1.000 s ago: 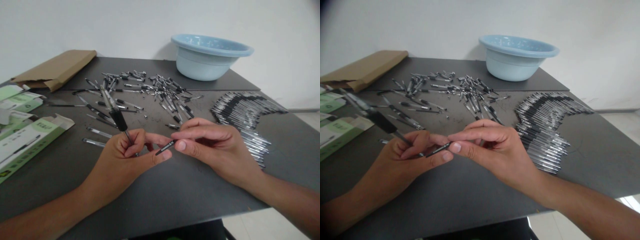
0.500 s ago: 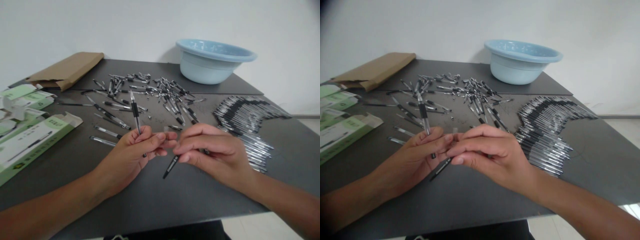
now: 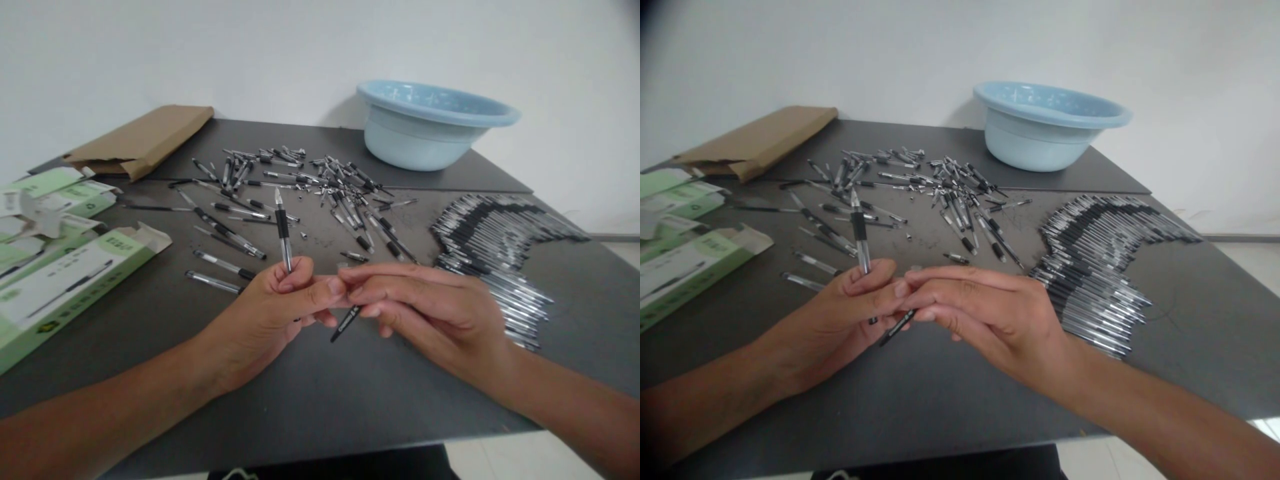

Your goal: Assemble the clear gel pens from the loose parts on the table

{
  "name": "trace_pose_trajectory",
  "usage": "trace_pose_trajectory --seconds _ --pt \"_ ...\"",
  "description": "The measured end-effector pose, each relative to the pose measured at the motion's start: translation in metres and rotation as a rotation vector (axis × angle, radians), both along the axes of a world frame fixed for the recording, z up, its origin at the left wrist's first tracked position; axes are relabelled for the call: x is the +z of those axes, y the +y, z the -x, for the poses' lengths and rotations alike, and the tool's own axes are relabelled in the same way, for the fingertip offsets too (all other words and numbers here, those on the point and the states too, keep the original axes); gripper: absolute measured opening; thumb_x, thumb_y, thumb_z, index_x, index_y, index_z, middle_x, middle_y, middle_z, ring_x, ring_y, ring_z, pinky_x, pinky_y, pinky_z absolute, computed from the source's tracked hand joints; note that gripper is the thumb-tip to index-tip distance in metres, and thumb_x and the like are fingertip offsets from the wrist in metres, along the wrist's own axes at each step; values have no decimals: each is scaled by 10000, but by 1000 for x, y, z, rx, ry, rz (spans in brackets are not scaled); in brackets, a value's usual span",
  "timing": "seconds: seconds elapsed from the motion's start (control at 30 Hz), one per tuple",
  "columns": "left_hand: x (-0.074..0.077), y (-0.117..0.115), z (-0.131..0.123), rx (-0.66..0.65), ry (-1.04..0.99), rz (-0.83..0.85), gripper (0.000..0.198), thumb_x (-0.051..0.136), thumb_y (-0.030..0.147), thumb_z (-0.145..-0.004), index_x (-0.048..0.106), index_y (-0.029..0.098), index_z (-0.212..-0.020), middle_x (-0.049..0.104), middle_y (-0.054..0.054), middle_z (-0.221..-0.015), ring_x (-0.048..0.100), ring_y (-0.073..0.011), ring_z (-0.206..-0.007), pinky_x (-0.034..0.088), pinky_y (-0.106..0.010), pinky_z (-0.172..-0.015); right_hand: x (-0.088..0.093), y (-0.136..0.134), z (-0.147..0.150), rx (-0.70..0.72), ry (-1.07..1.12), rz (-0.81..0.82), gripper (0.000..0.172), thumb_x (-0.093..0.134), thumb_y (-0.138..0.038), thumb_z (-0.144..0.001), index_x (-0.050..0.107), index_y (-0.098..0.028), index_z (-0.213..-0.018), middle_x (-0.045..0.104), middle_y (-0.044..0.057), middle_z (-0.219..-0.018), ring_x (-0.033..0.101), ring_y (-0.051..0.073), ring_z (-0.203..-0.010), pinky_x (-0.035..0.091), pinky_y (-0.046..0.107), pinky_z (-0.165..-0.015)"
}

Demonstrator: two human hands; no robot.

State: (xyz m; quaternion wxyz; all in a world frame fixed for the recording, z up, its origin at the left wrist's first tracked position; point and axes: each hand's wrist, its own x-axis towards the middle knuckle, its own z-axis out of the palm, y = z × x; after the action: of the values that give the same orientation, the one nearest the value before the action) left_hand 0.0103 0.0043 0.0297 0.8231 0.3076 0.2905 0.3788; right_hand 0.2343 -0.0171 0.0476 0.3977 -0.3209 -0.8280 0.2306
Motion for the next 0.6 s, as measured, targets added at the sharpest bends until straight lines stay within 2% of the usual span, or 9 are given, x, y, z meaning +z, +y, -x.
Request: trace_pose_trajectory --seconds 0.1,0.2,0.3,0.47,0.6 --pt "0 1 0 -10 -16 -2 551 832 146 -900 337 216 -671 693 41 -724 655 -81 -725 540 -172 -680 -1 -2 2 17 55 123 213 704 -156 -994 779 -248 -1170 770 7 -1333 786 85 -810 657 138 -600" --pt "-1 1 0 -12 -7 8 576 870 163 -869 335 215 -663 679 49 -690 648 -80 -698 543 -172 -674 -3 -2 3 36 103 184 220 716 -151 -984 788 -244 -1171 759 4 -1354 757 51 -693 652 128 -579" --pt "0 0 -1 -14 16 14 618 904 213 -841 316 211 -651 643 53 -663 637 -86 -677 549 -187 -684 -7 -1 3 75 111 195 269 716 -126 -977 786 -234 -1213 729 19 -1414 792 70 -790 661 122 -608" --pt "0 -5 -3 2 71 -35 676 928 310 -813 284 205 -636 546 57 -625 569 -85 -653 526 -187 -679 -12 -1 1 156 97 79 296 679 -53 -975 781 -166 -1229 741 82 -1390 803 134 -1017 671 126 -640" --pt "0 -7 -3 -1 139 -79 681 929 365 -802 288 205 -637 473 63 -604 514 -87 -635 487 -173 -641 -8 -3 0 135 42 -3 263 671 -47 -979 785 -134 -1199 753 103 -1365 785 141 -1098 668 114 -689"
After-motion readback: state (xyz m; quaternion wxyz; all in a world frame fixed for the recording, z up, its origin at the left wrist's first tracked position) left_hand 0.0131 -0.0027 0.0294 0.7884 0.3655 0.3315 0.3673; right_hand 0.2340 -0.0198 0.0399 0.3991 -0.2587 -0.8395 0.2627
